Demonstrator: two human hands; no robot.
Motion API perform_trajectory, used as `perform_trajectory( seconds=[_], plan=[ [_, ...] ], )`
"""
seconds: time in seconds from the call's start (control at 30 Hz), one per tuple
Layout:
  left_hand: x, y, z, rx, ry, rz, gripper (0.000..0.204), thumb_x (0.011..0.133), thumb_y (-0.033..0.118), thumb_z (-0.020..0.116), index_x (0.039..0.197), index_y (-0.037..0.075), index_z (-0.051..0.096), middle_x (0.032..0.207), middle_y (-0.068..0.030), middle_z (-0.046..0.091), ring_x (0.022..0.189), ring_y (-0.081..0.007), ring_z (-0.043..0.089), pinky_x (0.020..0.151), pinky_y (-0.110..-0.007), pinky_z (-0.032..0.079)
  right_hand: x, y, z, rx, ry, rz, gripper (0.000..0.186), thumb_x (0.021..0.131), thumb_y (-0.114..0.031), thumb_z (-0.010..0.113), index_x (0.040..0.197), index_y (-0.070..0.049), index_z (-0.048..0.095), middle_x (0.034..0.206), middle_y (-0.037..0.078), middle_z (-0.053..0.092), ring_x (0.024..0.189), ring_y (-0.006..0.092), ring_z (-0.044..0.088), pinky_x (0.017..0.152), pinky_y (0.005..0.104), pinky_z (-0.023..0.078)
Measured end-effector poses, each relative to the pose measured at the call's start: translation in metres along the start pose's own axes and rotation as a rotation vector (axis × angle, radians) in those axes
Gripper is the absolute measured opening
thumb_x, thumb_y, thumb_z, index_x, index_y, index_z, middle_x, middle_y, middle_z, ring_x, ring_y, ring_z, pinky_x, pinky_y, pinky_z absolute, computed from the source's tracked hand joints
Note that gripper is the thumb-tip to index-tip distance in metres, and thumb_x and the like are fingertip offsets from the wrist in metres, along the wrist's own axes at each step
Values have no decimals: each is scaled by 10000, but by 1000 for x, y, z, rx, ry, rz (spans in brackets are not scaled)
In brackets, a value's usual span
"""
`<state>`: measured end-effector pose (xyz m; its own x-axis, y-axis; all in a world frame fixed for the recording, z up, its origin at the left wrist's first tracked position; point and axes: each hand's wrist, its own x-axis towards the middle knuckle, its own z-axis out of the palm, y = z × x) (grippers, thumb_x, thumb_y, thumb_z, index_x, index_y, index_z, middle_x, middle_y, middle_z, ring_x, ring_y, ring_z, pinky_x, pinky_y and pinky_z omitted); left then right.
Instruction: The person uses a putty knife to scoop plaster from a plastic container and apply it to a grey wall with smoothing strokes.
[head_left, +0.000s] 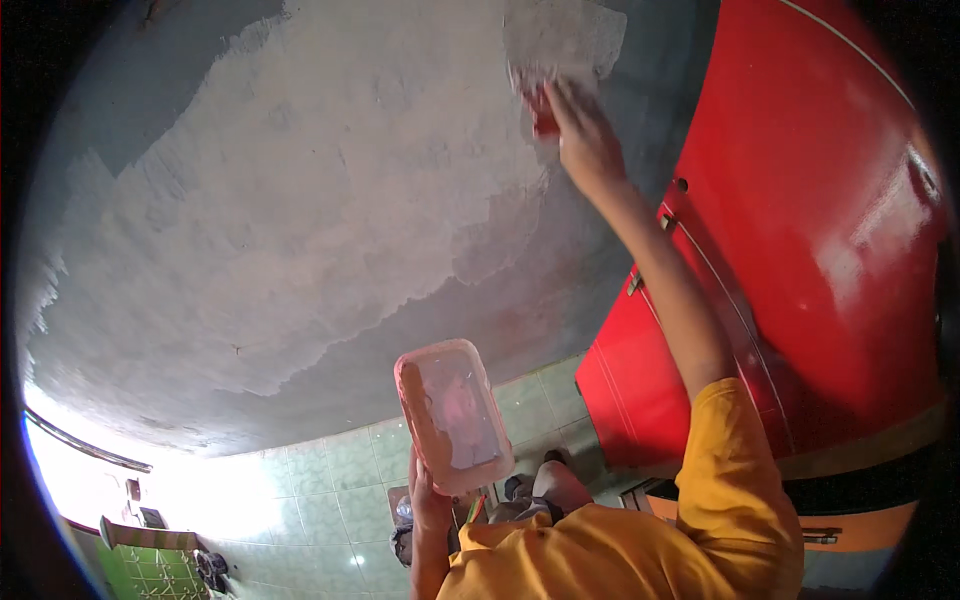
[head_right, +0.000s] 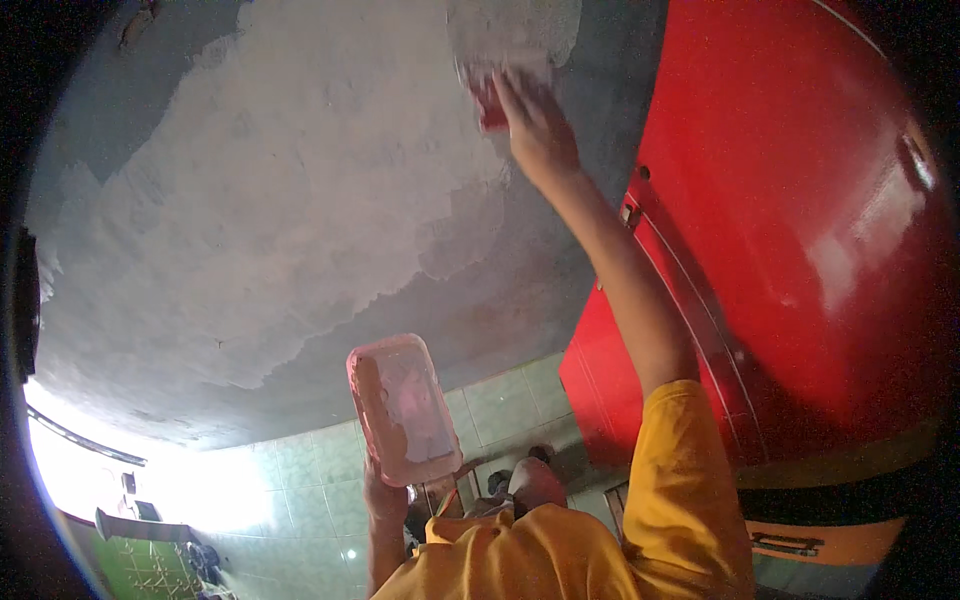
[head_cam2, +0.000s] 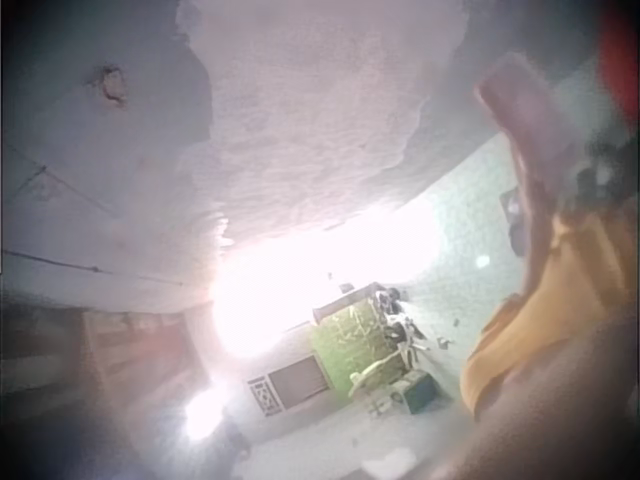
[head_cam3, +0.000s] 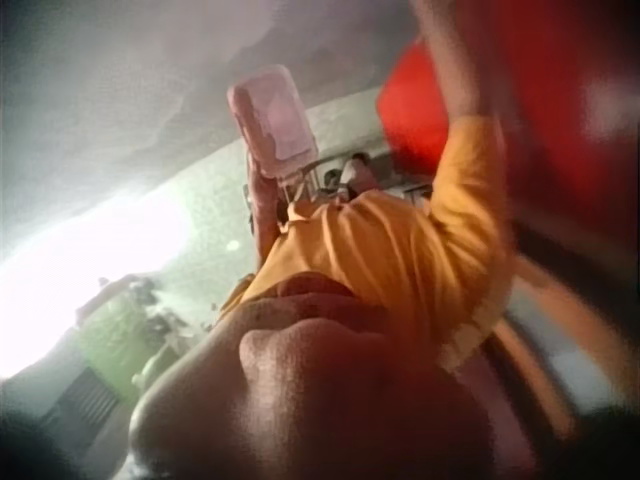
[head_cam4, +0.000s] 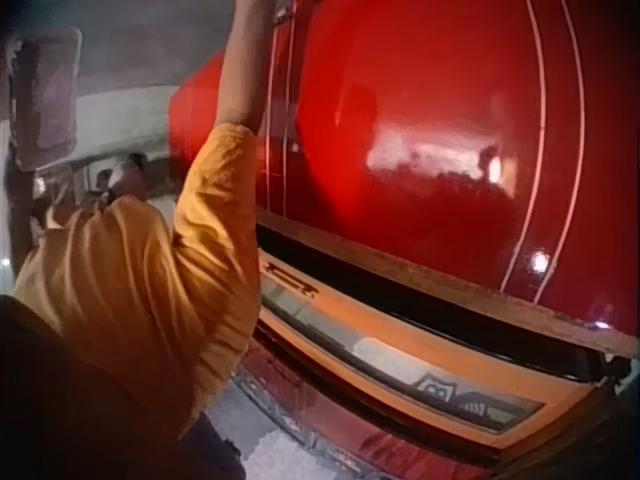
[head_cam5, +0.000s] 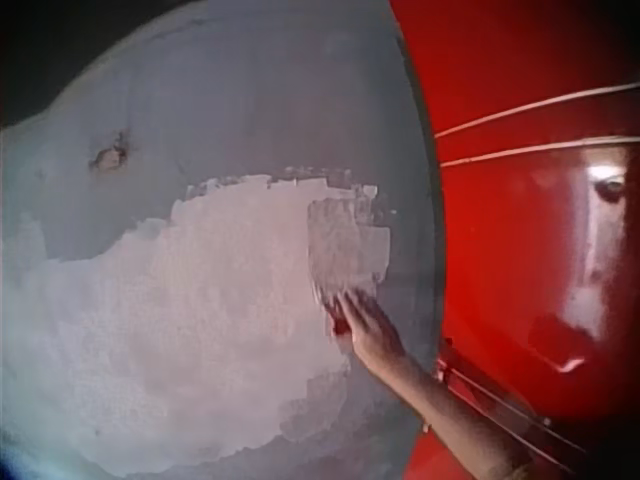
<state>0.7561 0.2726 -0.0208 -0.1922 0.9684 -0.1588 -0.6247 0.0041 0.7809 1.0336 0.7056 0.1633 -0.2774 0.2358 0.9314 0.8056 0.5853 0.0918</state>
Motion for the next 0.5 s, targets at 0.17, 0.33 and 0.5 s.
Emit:
perform_trajectory(
  seconds=[0.17, 0.33, 0.5],
  plan=[
    [4, -13, -8, 13, -3, 76, 663, 1032, 438, 549, 1540, 55, 365, 1510, -103, 486, 1403, -274, 454, 1171, -455, 342, -154, -10, 22, 54, -402, 1, 500, 976, -51, 479, 1475, -29, 494, 1463, 217, 544, 1353, 400, 517, 1142, 481, 417],
    [5, -8, -8, 51, -22, 96, 655, 1032, 434, 549, 1539, 60, 368, 1510, -101, 485, 1405, -277, 453, 1170, -456, 344, -49, -5, -5, 93, -98, -7, 500, 916, 24, 506, 1405, -50, 583, 1380, 165, 629, 1284, 358, 587, 1073, 440, 486],
    [0, 0, 11, 11, 8, 64, 746, 1004, 415, 613, 1568, 35, 306, 1502, -97, 463, 1409, -244, 437, 1157, -403, 358, -5, 6, 5, 6, 32, 12, 565, 919, 31, 487, 1478, -45, 493, 1466, 196, 548, 1322, 388, 539, 1122, 448, 434]
  ],
)
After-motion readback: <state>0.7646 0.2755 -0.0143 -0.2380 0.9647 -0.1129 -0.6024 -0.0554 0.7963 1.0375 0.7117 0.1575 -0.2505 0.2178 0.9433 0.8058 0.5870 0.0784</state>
